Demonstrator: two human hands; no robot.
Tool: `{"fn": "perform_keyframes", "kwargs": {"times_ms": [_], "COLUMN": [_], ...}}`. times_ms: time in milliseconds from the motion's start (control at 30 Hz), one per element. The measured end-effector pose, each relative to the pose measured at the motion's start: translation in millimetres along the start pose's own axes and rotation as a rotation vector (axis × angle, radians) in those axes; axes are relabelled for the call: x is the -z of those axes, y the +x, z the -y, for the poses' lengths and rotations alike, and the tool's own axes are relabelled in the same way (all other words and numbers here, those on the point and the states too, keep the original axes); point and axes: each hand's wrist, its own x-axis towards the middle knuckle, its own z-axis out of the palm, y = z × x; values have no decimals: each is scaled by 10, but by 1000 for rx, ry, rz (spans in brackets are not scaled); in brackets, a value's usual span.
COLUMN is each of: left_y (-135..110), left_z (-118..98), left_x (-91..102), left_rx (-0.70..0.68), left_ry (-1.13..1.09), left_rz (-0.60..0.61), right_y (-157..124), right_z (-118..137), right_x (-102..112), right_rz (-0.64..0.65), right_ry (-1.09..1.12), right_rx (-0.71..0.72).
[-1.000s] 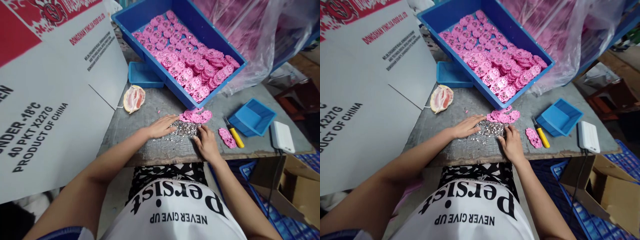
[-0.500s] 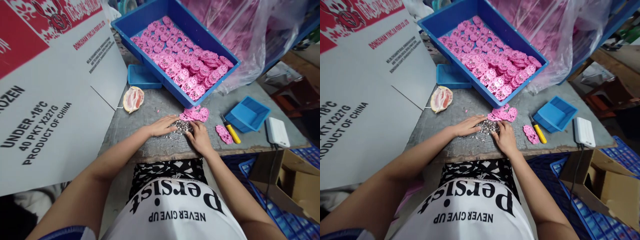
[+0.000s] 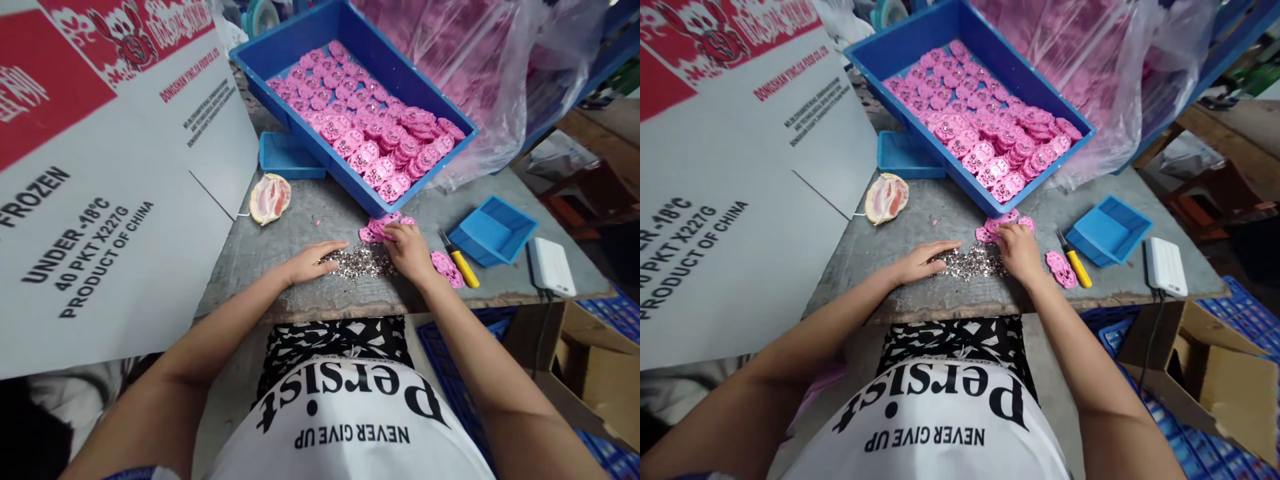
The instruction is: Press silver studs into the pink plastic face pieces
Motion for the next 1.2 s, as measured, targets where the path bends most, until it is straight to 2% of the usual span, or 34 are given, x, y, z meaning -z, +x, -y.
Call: {"fn": "perform_keyframes", "kwargs": {"times_ms": [100, 200, 300, 400, 667, 833, 967, 1033, 1133, 1200], "left_y": [-27, -39, -43, -49, -65, -67, -87, -71, -5, 36], "left_z": [84, 149, 177, 176, 121, 103, 45, -19, -124, -164], "left_x": [-3, -25, -52, -65, -47, -35, -91, -161, -290, -356], "left_rx": [44, 80, 93, 113, 87, -15, -150, -229, -278, -270], "left_ry": [-182, -411, -474, -463, -273, -81, 134, 283, 503, 599], "left_rz": [-136, -241, -274, -259, -219, -202, -246, -239, -152, -89], "right_y": [255, 385, 444, 477, 427, 309, 27, -147, -328, -371], "right_z": [9, 48, 34, -24, -160, -199, -14, 141, 336, 392], "right_x": [-6, -81, -150, -170, -70, -9, -30, -91, -224, -294], "right_rz": [155, 262, 326, 365, 337, 257, 110, 71, 87, 89], "right_ry": [-115, -168, -211, -238, -291, -255, -71, 12, 23, 23], "right_rx": [87, 220, 296, 299, 176, 103, 55, 92, 188, 189]}}
